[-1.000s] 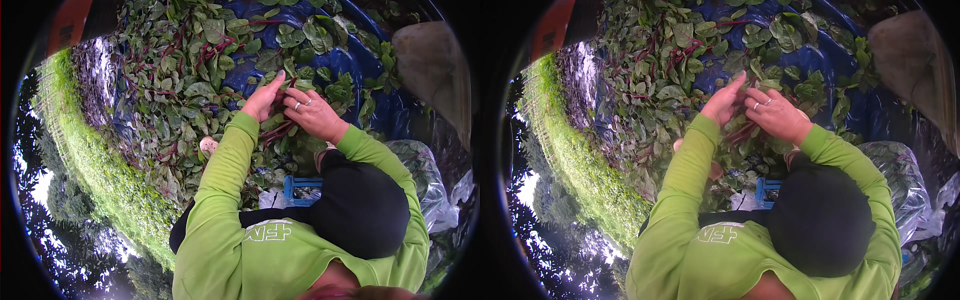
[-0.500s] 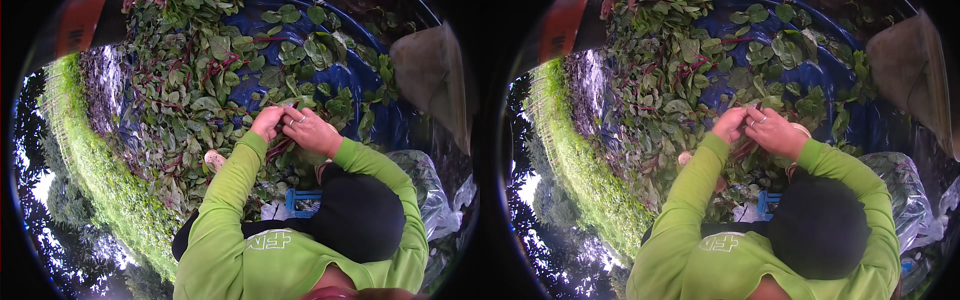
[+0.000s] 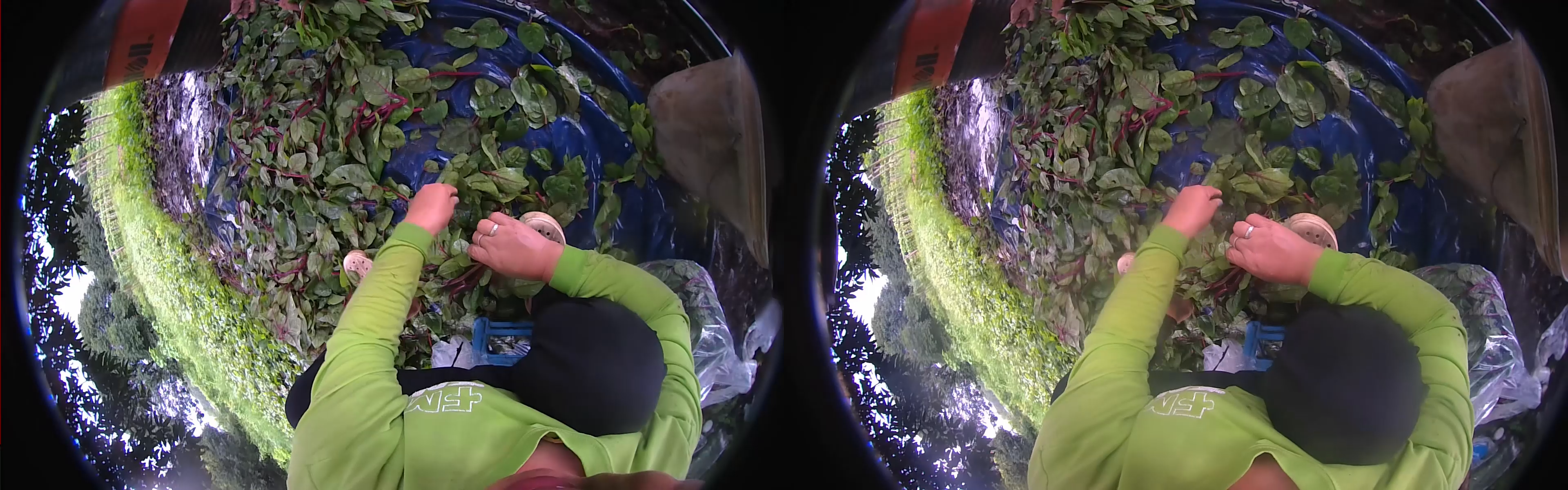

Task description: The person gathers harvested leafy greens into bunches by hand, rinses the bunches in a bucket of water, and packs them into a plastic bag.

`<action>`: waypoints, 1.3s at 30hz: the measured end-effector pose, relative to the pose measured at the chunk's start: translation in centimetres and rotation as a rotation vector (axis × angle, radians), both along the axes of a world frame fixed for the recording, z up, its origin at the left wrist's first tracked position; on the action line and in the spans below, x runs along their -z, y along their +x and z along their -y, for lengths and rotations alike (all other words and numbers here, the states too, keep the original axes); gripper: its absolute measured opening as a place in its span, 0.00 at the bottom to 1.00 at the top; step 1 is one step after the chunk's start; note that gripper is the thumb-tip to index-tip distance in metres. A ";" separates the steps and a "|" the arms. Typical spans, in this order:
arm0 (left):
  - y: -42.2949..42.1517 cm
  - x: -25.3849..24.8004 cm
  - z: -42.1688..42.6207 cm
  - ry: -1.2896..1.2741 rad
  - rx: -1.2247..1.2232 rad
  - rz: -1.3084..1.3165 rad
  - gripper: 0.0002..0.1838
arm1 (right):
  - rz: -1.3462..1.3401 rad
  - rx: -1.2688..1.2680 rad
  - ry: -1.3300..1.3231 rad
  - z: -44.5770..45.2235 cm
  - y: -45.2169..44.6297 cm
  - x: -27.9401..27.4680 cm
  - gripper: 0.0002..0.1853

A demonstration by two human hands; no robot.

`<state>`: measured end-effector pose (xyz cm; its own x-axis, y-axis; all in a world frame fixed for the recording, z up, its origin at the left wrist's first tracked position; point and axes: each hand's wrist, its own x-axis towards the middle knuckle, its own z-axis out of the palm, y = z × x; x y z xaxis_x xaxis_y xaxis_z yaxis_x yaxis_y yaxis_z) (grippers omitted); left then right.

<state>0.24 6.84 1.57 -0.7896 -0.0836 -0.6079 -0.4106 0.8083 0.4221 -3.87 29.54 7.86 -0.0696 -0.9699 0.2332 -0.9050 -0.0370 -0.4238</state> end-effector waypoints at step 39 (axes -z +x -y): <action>-13.2 -5.0 3.9 -0.045 -0.312 -0.948 0.06 | 0.154 0.162 0.230 -2.0 -0.5 1.0 0.07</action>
